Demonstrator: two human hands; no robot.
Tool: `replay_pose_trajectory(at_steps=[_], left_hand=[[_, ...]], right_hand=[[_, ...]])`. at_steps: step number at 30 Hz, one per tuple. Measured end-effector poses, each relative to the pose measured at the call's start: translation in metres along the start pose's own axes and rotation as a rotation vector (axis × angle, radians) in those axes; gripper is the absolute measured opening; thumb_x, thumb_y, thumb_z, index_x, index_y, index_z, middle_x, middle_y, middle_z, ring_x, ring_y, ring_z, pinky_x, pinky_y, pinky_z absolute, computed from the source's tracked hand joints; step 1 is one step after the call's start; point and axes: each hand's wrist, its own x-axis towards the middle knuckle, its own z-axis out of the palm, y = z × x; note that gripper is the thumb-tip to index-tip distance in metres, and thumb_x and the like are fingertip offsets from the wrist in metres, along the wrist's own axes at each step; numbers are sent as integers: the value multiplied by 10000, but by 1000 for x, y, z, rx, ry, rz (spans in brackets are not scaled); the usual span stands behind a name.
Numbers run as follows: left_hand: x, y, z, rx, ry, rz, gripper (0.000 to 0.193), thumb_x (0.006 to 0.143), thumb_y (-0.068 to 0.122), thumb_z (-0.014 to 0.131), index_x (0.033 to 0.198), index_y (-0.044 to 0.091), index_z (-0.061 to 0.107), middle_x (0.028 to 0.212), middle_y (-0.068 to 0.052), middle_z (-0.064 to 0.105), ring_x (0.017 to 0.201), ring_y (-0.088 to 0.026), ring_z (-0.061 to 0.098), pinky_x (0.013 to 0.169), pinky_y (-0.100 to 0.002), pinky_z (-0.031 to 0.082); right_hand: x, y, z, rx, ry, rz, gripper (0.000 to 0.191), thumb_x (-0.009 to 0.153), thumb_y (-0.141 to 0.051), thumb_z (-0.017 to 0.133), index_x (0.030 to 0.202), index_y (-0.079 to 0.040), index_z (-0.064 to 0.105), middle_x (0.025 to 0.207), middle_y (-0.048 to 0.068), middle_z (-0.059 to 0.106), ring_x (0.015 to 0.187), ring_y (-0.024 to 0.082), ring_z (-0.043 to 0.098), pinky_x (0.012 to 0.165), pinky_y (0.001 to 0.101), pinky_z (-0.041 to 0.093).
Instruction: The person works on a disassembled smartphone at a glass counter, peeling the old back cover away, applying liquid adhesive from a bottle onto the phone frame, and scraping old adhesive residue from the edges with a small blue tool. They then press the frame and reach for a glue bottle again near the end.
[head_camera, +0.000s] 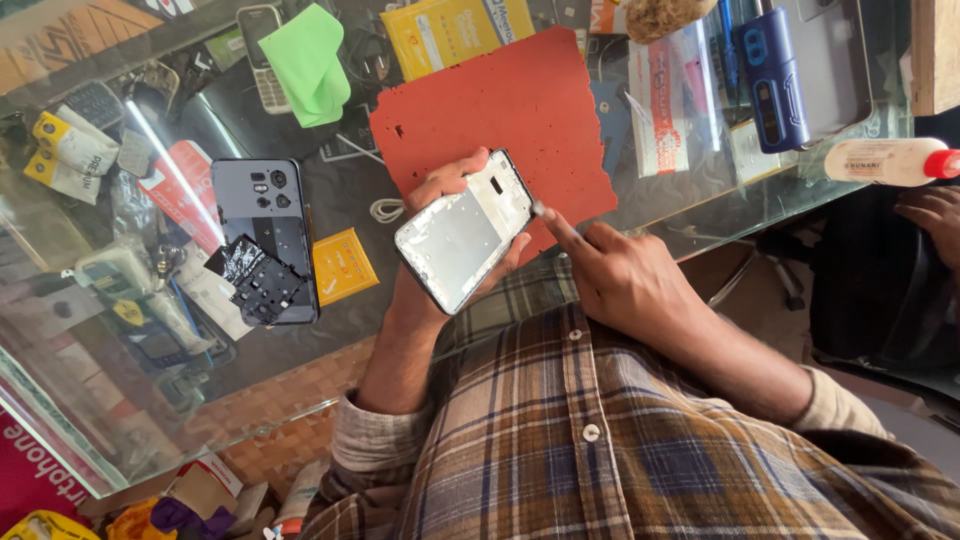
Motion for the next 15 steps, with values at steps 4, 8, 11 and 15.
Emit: replay_pose_trajectory(at_steps=[4,8,11,15], left_hand=[[1,-4,-1,26,0,30,789,866,121,916,1380,99,319,1476,-158,511,1352,-307,570,1130,-417,503],[-2,-4,-1,4,13,11,793,875,136,913,1394,95,315,1489,-169,510,1345,-300,578,1126,-411,518],[-1,-6,1,22,21,27,788,864,139,910,1385,103,319,1478,-165,518,1347,-303,579,1128,-415,511],[0,-5,1,-16,31,6,807,869,155,910,1397,100,303,1485,-166,515,1348,-300,581,1138,-412,507]], right_hand=[[4,1,-1,16,20,-19,734,801,-4,638,1517,-23,478,721,130,580,535,324,584,483,445,479],[7,1,0,44,16,0,710,816,-11,641,1507,-14,476,717,137,580,551,342,590,501,459,481],[7,-2,1,13,-10,8,692,815,-17,646,1487,-8,482,731,137,594,549,344,600,486,463,483],[6,-3,3,5,22,1,707,818,-18,647,1501,11,465,767,147,595,564,346,605,499,461,494]])
